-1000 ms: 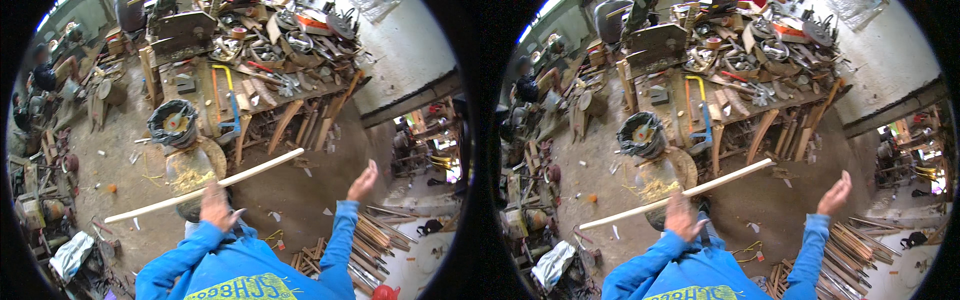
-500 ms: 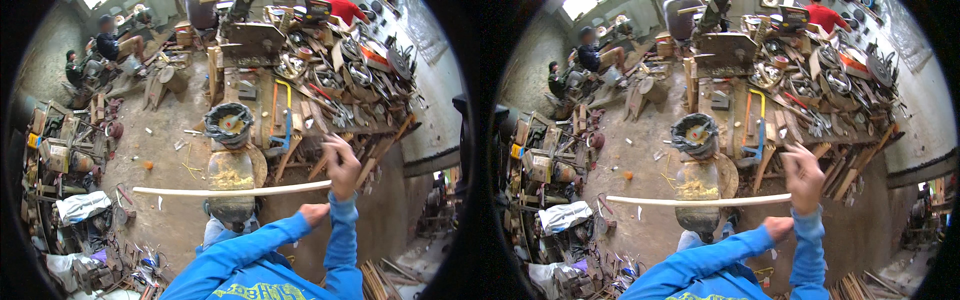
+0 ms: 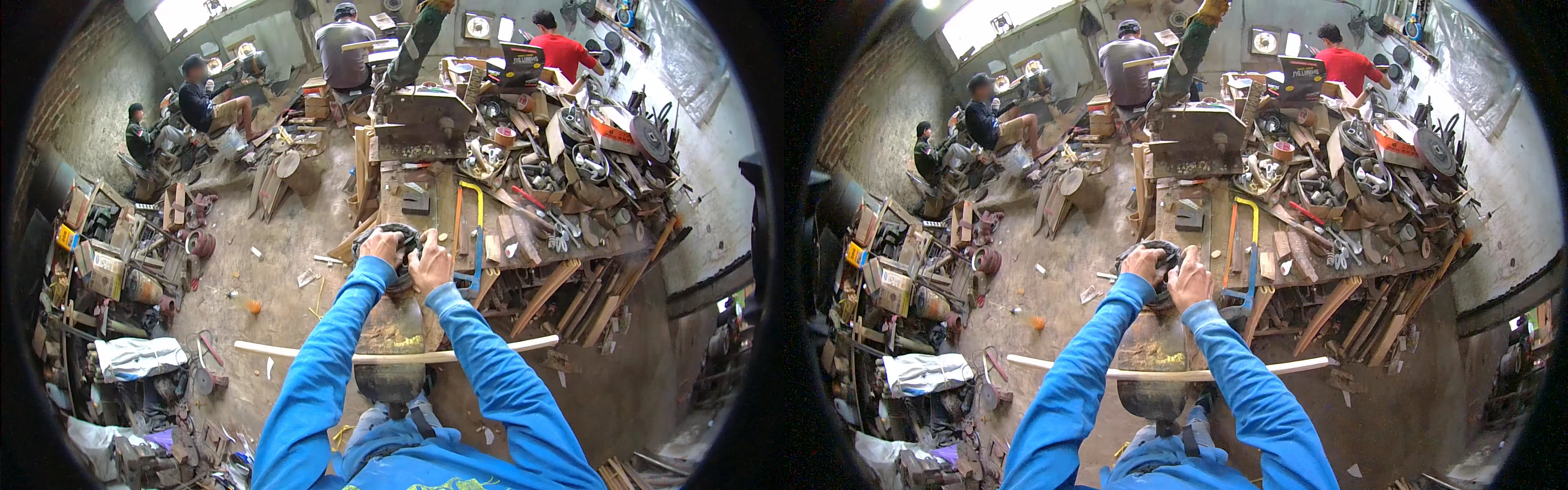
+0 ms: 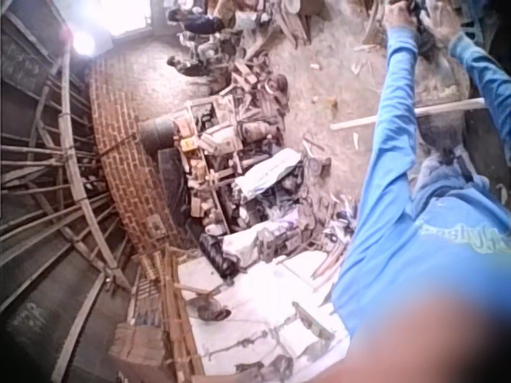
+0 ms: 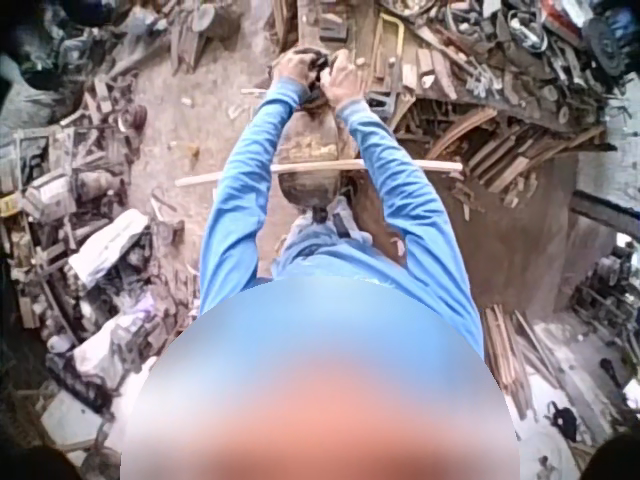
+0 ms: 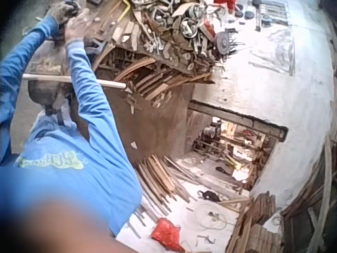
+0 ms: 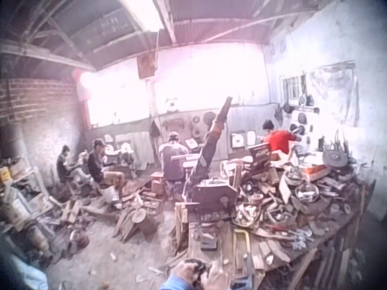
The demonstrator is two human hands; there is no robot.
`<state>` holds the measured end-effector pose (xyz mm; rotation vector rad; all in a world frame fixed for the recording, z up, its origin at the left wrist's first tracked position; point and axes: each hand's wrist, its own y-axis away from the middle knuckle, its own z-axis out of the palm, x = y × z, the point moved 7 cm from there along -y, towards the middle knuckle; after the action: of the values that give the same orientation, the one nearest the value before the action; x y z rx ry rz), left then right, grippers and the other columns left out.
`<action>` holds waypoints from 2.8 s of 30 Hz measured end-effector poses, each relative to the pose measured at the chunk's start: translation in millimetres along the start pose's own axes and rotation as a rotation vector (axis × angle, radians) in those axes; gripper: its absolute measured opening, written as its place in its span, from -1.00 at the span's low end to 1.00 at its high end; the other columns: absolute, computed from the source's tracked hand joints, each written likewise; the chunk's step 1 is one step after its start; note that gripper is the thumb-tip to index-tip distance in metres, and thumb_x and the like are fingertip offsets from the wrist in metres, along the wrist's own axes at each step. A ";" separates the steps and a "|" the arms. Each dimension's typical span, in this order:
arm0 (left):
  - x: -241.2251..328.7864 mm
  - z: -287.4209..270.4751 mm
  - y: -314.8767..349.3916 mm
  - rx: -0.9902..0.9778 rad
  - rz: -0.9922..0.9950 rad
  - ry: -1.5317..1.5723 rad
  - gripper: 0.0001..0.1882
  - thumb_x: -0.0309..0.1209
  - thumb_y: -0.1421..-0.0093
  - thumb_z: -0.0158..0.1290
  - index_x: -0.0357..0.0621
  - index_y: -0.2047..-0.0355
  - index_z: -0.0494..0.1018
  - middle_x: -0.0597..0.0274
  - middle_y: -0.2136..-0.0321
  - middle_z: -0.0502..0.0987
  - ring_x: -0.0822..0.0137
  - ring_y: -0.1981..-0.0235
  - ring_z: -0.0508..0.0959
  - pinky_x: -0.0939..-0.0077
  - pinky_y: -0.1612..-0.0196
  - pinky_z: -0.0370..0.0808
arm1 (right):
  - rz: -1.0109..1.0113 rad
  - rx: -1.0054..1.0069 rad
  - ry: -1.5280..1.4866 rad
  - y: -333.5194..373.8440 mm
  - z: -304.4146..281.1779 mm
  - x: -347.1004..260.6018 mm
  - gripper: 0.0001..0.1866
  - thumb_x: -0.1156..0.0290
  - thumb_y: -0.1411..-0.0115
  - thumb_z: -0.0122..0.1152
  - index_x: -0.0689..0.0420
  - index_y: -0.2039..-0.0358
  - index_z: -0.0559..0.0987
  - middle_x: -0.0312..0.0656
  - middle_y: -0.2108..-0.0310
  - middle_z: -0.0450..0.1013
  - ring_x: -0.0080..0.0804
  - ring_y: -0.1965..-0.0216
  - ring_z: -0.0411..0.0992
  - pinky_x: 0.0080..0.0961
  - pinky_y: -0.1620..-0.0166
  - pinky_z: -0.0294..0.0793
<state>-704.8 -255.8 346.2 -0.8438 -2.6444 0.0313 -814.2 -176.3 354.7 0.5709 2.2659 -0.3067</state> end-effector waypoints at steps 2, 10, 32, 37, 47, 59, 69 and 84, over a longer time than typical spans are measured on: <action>-6.5 -1.7 1.9 0.083 -0.042 0.092 -0.77 -0.33 -0.03 0.23 -0.11 0.30 0.59 -0.04 0.32 0.62 0.06 0.32 0.62 0.26 0.21 0.55 | 0.000 0.055 0.044 -1.5 2.2 0.0 -0.63 0.39 -0.07 0.18 0.13 0.13 0.29 0.18 0.40 0.53 0.19 0.29 0.53 0.00 0.19 0.51; -46.5 -93.3 55.7 0.444 0.073 0.887 -0.86 -0.51 -0.15 0.21 -0.31 0.27 0.61 0.18 0.41 0.65 0.50 0.49 0.56 0.60 0.39 0.51 | 0.048 -0.049 0.176 -0.3 -4.4 -13.2 -0.58 0.18 -0.16 0.20 0.12 0.09 0.31 0.17 0.26 0.51 0.22 0.21 0.51 0.00 0.15 0.49; -227.2 -12.3 402.3 -0.640 -0.564 1.182 -0.65 -0.57 -0.22 -0.01 -0.24 -0.04 0.43 0.08 0.27 0.63 0.45 0.59 0.57 0.58 0.56 0.52 | 0.191 0.117 -0.386 337.1 122.9 -118.6 -0.70 0.40 -0.21 0.17 0.26 0.12 0.34 -0.04 0.31 0.46 -0.40 0.27 0.49 -0.48 0.22 0.49; -344.4 1.1 441.5 -0.543 -0.304 0.354 -0.25 -0.48 0.00 0.17 -0.05 -0.24 0.22 -0.15 -0.19 0.31 -0.06 -0.19 0.34 0.20 -0.22 0.31 | 0.139 0.074 -0.389 321.1 154.0 -134.7 -0.70 0.44 -0.16 0.22 0.25 0.19 0.32 -0.04 0.45 0.49 -0.44 0.41 0.51 -0.49 0.34 0.50; -400.5 43.4 526.6 -0.676 -0.578 0.448 -0.45 -0.36 -0.13 0.12 -0.10 -0.15 0.31 -0.08 -0.02 0.50 -0.04 -0.06 0.48 0.19 -0.12 0.41 | 0.154 0.150 -0.365 318.7 157.8 -139.5 -0.69 0.44 -0.14 0.23 0.23 0.21 0.31 -0.06 0.46 0.46 -0.46 0.43 0.49 -0.50 0.37 0.49; -391.6 58.0 524.8 -0.574 -0.428 0.439 -0.48 -0.36 -0.13 0.14 -0.10 -0.12 0.35 -0.08 0.08 0.56 0.01 0.11 0.60 0.24 0.07 0.55 | 0.166 0.138 -0.324 313.9 146.2 -143.9 -0.69 0.45 -0.11 0.24 0.23 0.22 0.32 -0.07 0.50 0.46 -0.41 0.49 0.50 -0.48 0.43 0.48; -378.2 59.4 509.8 -0.629 -0.493 0.503 -0.48 -0.35 -0.12 0.14 -0.12 -0.11 0.36 -0.08 0.07 0.55 0.00 0.07 0.58 0.24 0.01 0.51 | 0.199 0.264 -0.252 313.0 121.4 -126.6 -0.71 0.47 -0.09 0.23 0.24 0.24 0.33 -0.07 0.55 0.44 -0.45 0.52 0.48 -0.52 0.44 0.46; -355.3 66.6 498.2 -0.700 -0.458 0.489 -0.50 -0.32 -0.13 0.14 -0.18 -0.08 0.38 -0.08 0.06 0.54 -0.02 0.01 0.53 0.21 -0.06 0.45 | 0.264 0.386 -0.151 305.4 72.8 -89.4 -0.74 0.50 -0.12 0.19 0.28 0.25 0.33 -0.06 0.48 0.41 -0.44 0.45 0.47 -0.49 0.38 0.46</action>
<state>-182.7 -41.3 100.9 -0.3265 -2.2908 -1.1124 -564.9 34.4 357.8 1.0008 1.9662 -0.6373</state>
